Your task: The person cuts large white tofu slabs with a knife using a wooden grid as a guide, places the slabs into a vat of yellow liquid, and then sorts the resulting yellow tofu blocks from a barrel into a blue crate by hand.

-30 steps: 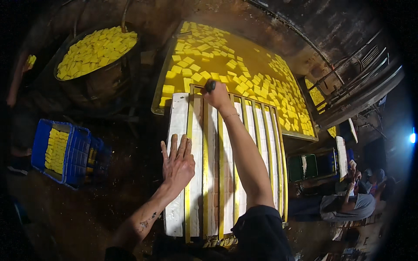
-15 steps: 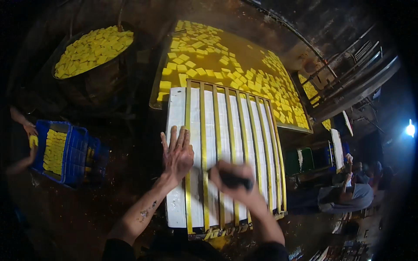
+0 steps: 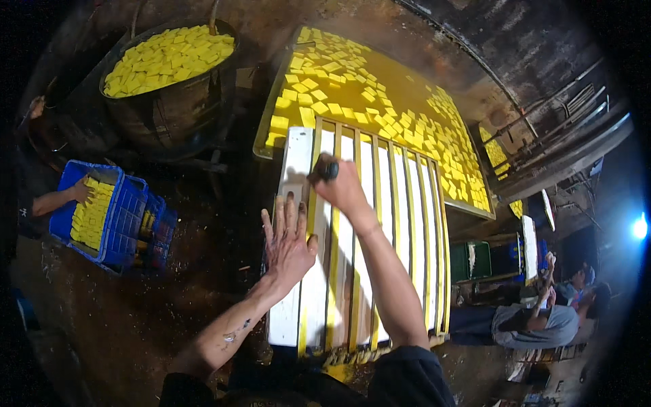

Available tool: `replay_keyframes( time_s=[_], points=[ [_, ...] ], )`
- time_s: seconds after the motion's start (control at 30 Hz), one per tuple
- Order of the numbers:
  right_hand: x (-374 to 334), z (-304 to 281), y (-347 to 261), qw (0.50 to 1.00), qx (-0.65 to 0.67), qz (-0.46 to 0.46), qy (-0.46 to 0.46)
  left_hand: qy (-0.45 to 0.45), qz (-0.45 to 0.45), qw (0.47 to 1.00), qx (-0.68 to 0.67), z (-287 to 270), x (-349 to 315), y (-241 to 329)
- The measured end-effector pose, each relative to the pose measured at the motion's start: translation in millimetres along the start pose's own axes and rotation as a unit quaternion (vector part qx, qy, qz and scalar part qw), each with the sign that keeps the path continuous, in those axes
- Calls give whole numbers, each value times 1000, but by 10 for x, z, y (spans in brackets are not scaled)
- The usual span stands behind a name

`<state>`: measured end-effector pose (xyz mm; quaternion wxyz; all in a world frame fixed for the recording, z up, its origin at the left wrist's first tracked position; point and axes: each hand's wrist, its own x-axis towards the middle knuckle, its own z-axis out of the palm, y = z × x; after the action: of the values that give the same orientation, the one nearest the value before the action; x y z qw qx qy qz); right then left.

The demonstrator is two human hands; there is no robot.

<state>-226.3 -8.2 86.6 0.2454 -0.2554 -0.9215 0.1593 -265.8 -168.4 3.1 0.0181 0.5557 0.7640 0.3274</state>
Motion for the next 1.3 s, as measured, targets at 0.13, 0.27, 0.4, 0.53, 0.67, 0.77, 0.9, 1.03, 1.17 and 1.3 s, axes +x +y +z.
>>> replay_keyframes(
  time_s=[0.13, 0.27, 0.4, 0.53, 0.67, 0.77, 0.9, 1.03, 1.17, 1.3],
  points=[
    [-1175, -320, -831, 990, 72, 118, -36, -102, 5, 990, -94, -420, -825, 96],
    [-2014, -506, -1463, 967, 100, 205, -115, -114, -61, 986, -103, -725, -1563, -187],
    [-2471, -616, -1840, 963, 121, 207, -126, -96, -99, 981, -138, -824, -1948, -344],
    [-2663, -674, -1636, 941, 217, 226, -128, -131, -144, 950, -242, -824, -2159, -245],
    [-1935, -1102, -886, 958, 175, 191, 124, -230, -325, 855, -331, -931, -2378, 7],
    [-991, -1235, 882, 962, -173, 208, 25, -243, -423, 671, -559, -867, -2572, 304],
    [-94, -1432, 2978, 927, -290, 227, -78, -389, -324, 587, -631, -209, -2831, 586],
    [221, -1337, 3800, 891, -273, 279, -231, -279, -467, 555, -629, -503, -2300, 1358],
    [242, -1460, 4071, 938, -142, 254, -189, -243, -475, 582, -614, -62, -2547, 1520],
    [704, -2545, 3629, 991, -99, 32, -90, -202, -375, 656, -623, 371, -3066, 1505]
  ],
)
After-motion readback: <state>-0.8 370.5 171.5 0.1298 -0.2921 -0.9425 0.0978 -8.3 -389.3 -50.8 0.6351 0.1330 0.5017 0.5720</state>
